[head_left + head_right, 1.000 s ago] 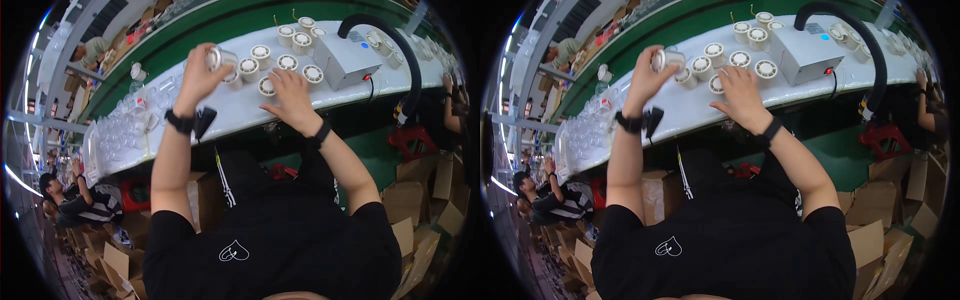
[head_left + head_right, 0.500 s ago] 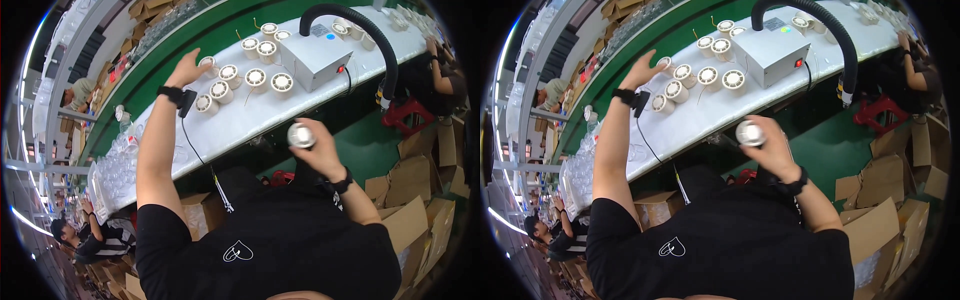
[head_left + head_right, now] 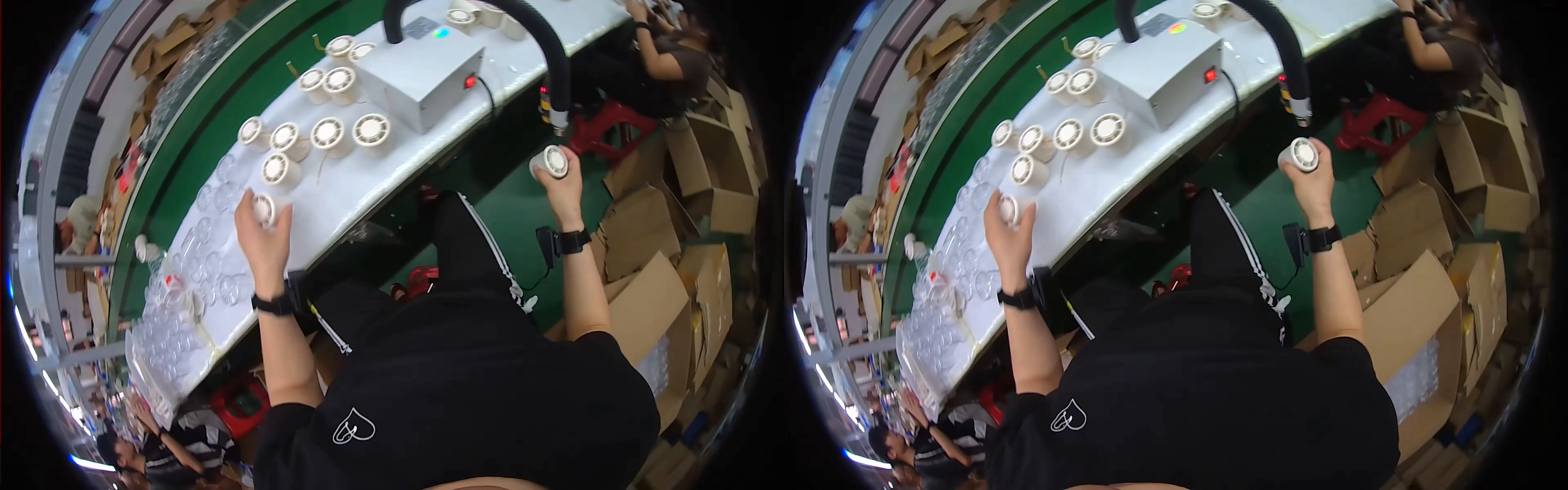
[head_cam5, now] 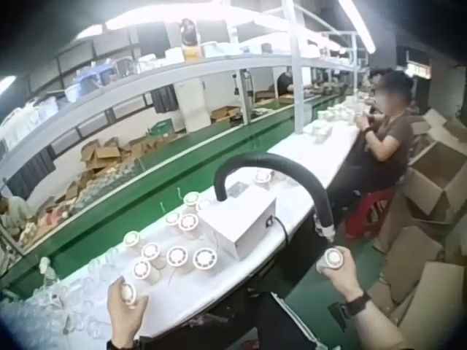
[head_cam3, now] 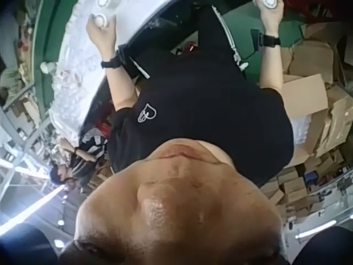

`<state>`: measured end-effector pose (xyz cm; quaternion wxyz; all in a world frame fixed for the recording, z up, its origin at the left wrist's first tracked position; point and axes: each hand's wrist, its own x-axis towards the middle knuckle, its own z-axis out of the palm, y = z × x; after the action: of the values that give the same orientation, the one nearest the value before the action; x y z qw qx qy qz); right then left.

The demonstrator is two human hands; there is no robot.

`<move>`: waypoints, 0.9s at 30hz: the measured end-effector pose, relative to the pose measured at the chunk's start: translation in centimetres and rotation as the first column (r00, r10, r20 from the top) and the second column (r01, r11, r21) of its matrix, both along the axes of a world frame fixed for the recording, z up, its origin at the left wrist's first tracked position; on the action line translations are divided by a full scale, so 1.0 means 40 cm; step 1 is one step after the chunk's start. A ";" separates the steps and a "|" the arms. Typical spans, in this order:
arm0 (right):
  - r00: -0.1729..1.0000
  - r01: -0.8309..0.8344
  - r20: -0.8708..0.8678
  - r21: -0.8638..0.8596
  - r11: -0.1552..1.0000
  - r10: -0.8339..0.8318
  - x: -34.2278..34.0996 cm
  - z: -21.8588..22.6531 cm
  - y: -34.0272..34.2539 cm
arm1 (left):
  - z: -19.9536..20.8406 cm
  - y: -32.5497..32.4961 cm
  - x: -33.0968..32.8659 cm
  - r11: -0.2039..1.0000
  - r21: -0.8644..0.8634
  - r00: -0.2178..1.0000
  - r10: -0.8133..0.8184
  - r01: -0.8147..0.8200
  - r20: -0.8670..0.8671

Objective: The recorder is assembling small white circular components onto a testing or assembly rig on a factory line.

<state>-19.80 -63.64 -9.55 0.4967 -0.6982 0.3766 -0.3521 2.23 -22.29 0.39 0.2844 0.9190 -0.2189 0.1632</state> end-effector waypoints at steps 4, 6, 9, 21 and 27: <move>0.935 -0.244 0.352 0.581 0.777 0.030 -0.104 -0.112 -0.065 | -0.014 -0.064 -0.050 0.995 -0.066 0.997 -0.073 0.075 0.022; 0.770 -0.543 0.631 0.726 0.422 -0.095 -0.113 -0.103 -0.072 | -0.037 -0.077 -0.073 0.992 -0.068 0.994 -0.104 0.105 0.012; 0.746 -0.329 0.463 0.881 0.339 -0.479 -0.003 0.018 -0.010 | -0.082 -0.099 -0.053 0.987 -0.133 0.995 -0.095 0.091 -0.019; 0.650 -0.760 0.756 0.648 -0.053 -0.077 0.044 0.145 0.217 | -0.033 -0.131 -0.210 0.820 -0.130 0.812 -0.505 0.557 0.293; 0.554 -0.581 0.678 0.731 -0.359 0.484 0.200 0.254 0.538 | -0.040 -0.088 -0.232 0.767 -0.331 0.836 -0.507 0.549 0.212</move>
<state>-11.80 -42.13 0.63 0.9324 -0.2233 0.1043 0.2644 -7.04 -25.82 -1.19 0.4779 0.7370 -0.4482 0.1660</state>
